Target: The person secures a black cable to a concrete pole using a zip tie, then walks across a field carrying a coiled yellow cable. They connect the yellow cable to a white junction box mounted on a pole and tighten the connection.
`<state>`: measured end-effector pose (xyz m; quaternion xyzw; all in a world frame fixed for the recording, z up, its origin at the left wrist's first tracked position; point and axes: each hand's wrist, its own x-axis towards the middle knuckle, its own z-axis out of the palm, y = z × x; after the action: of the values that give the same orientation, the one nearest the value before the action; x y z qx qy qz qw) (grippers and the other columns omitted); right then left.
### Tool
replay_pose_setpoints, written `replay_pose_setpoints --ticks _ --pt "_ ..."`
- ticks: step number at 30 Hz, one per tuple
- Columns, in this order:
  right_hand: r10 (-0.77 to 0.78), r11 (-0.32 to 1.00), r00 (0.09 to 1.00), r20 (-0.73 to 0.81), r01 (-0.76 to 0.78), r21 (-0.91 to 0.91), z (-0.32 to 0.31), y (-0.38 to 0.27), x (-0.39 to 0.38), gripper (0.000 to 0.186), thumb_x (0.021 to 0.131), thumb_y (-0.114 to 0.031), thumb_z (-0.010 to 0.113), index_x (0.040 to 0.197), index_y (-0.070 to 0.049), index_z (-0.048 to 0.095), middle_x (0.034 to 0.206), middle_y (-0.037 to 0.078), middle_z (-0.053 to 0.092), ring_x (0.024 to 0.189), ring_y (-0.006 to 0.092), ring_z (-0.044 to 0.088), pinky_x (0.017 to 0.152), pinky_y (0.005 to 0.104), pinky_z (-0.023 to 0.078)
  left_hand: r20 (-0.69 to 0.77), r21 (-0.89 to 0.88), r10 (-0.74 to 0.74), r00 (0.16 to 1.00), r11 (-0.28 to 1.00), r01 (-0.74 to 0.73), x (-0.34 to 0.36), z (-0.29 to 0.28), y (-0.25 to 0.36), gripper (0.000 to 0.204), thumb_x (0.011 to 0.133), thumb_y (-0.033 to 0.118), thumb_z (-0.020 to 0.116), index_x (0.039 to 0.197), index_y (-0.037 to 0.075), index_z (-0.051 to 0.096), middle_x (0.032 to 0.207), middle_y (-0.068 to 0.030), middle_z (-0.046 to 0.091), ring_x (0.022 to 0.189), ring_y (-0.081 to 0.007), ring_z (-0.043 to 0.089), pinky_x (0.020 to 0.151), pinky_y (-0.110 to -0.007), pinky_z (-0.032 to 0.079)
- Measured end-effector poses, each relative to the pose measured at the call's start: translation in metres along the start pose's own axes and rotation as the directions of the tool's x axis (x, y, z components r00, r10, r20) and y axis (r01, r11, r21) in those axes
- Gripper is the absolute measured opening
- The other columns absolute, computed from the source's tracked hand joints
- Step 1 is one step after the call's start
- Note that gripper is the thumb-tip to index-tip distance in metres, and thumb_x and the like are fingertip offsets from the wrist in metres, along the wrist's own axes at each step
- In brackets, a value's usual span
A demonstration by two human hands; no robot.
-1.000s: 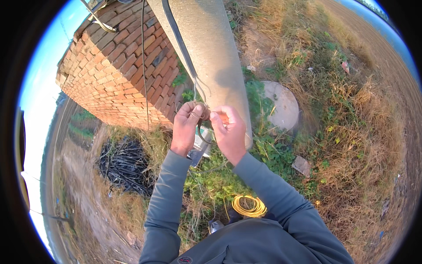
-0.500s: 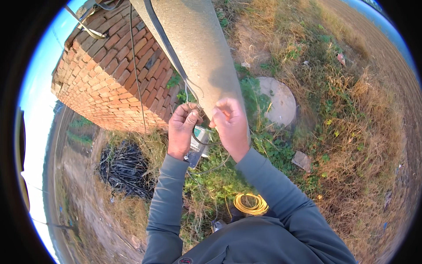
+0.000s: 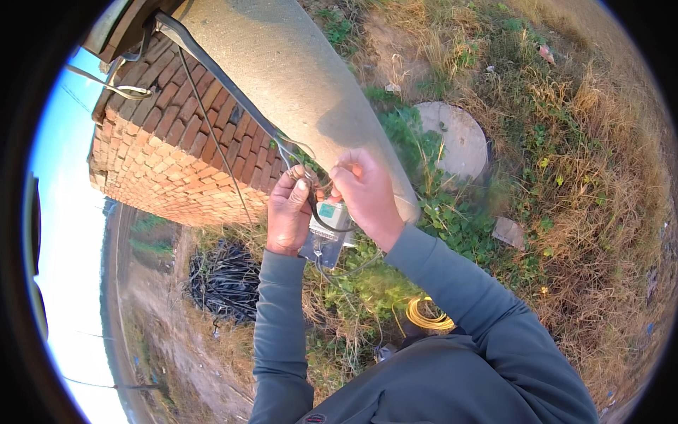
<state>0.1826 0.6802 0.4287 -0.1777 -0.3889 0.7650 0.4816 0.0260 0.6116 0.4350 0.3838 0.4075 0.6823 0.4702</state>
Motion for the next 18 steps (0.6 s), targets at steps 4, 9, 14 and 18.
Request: replay_pose_setpoints --ticks 4,9,14,18 --pt "0.062 0.996 0.993 0.104 -0.069 0.061 -0.011 0.000 0.022 0.019 0.095 -0.009 0.062 0.112 0.001 0.061 0.084 0.004 0.063 0.070 0.0114 0.061 0.067 0.0276 0.053 0.125 -0.200 -0.142 0.982 0.966 0.165 0.016 -0.012 0.010 0.038 0.100 0.034 0.061 0.122 0.003 0.059 0.112 -0.0105 0.067 0.089 -0.0178 0.065 0.080 -0.032 0.055" --pt "0.059 0.995 0.970 0.237 -0.038 -0.092 -0.008 -0.007 0.044 0.019 0.094 -0.008 0.065 0.109 0.003 0.067 0.084 0.004 0.067 0.071 0.0084 0.060 0.066 0.0236 0.051 0.184 0.090 -0.332 0.925 0.943 0.320 0.038 -0.026 0.020 0.043 0.096 0.041 0.066 0.116 0.002 0.065 0.102 -0.0088 0.070 0.077 -0.0179 0.061 0.068 -0.031 0.050" --pt "-0.097 0.942 0.961 0.261 0.173 -0.289 -0.009 -0.019 0.039 0.015 0.095 -0.006 0.065 0.106 0.004 0.068 0.086 0.004 0.070 0.076 0.0086 0.064 0.068 0.0255 0.054 0.224 0.244 -0.440 0.870 0.889 0.387 0.053 -0.027 0.036 0.044 0.086 0.037 0.079 0.107 0.001 0.067 0.081 -0.0019 0.062 0.073 -0.0163 0.060 0.067 -0.029 0.048" --pt "-0.198 0.832 0.929 0.313 0.329 -0.447 -0.012 -0.023 0.028 0.012 0.094 -0.003 0.066 0.104 0.003 0.068 0.087 0.006 0.070 0.079 0.0107 0.069 0.070 0.0275 0.056 0.218 0.263 -0.449 0.867 0.882 0.391 0.052 -0.026 0.046 0.037 0.086 0.034 0.079 0.098 0.002 0.065 0.082 -0.0029 0.062 0.073 -0.0166 0.060 0.068 -0.030 0.047"
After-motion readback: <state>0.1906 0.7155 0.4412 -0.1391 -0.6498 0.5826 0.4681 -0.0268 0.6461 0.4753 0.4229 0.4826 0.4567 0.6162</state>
